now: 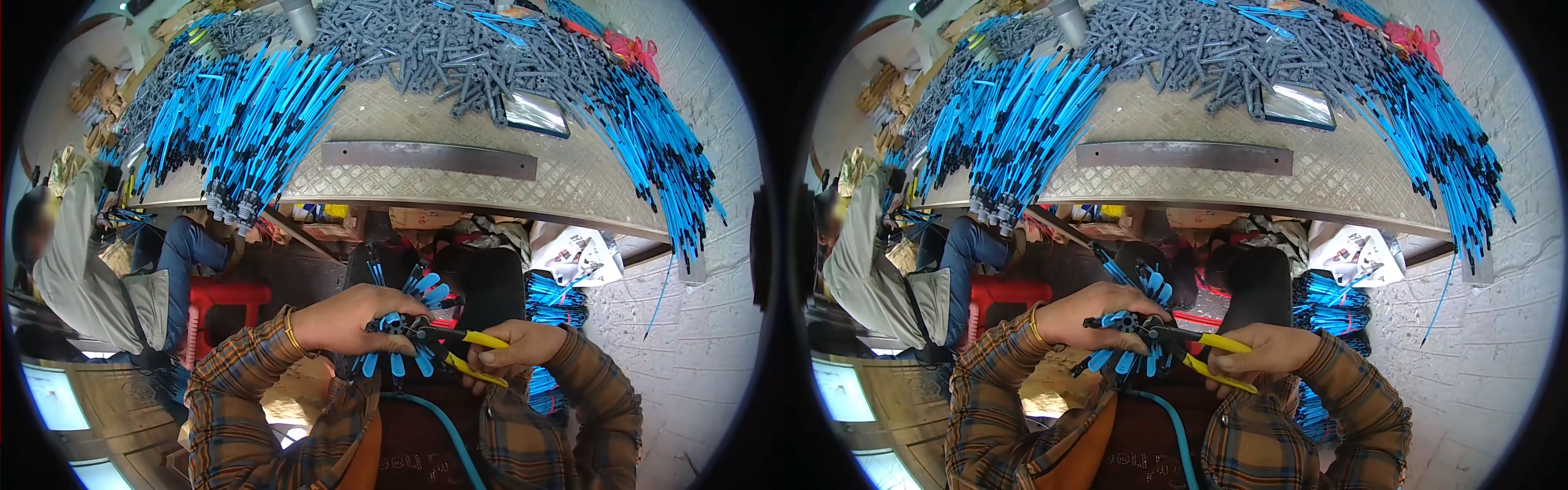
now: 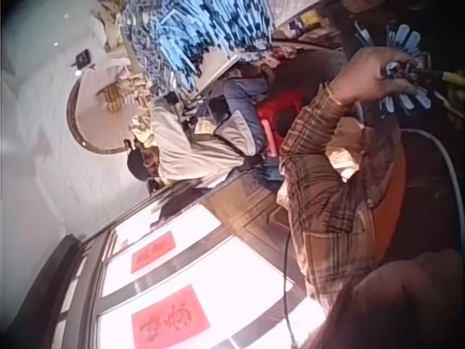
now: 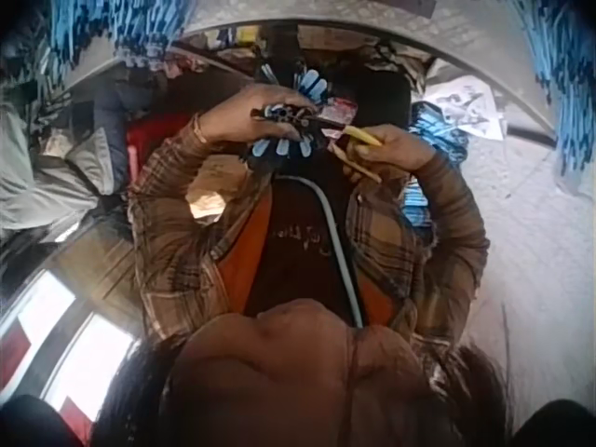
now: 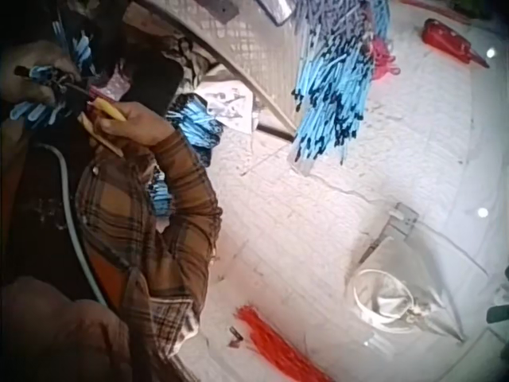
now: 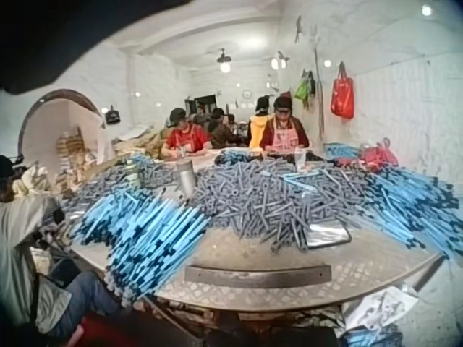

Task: The person assembles umbrella frames by threading plastic ribs onto a circular hub using wire, tightening the wire, and cutting the excess with pliers.

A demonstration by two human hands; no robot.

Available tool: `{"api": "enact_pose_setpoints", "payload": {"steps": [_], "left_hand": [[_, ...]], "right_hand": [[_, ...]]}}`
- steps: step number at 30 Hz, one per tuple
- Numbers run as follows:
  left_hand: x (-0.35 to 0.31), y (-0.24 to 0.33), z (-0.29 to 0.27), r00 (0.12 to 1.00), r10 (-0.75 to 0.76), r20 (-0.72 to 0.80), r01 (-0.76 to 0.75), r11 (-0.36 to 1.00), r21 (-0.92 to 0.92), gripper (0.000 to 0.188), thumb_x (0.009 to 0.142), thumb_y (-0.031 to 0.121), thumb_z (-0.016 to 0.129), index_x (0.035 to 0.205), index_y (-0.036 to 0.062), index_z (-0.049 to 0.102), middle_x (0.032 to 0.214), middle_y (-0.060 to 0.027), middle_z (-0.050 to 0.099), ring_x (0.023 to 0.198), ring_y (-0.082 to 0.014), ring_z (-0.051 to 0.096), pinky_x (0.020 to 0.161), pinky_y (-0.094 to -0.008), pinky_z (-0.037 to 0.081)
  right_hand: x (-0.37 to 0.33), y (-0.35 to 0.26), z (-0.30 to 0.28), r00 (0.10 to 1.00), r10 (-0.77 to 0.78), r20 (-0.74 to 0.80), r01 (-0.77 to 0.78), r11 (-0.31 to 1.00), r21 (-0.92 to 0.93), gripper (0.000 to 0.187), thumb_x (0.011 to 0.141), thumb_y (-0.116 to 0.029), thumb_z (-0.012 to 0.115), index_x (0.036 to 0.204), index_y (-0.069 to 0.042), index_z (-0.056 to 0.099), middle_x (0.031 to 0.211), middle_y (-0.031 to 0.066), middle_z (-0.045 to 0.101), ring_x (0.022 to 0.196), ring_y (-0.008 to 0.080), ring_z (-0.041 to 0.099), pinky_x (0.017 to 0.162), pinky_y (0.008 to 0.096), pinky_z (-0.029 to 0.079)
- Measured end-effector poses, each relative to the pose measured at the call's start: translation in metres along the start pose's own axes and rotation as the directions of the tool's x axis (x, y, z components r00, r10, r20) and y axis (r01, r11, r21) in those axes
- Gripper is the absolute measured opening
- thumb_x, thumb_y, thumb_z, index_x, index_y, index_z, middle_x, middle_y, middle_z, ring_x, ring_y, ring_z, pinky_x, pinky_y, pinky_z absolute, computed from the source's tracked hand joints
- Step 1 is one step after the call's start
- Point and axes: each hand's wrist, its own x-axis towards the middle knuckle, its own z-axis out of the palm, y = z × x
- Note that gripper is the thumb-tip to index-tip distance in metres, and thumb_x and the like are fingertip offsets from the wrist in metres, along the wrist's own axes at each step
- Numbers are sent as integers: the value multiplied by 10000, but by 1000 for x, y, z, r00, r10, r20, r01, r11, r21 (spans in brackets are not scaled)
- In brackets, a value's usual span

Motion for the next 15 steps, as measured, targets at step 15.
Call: {"api": "enact_pose_setpoints", "payload": {"steps": [15], "left_hand": [[-5,1,0,997,64,36,-64,998,5,437,764,246,702,1139,67,567,1071,-143,610,974,-304,583,826,-390,462]], "right_hand": [[13,34,23,1000,-11,3,11,999,39,361,941,-364,461,1108,-45,485,856,36,606,726,80,552,644,208,457]]}}
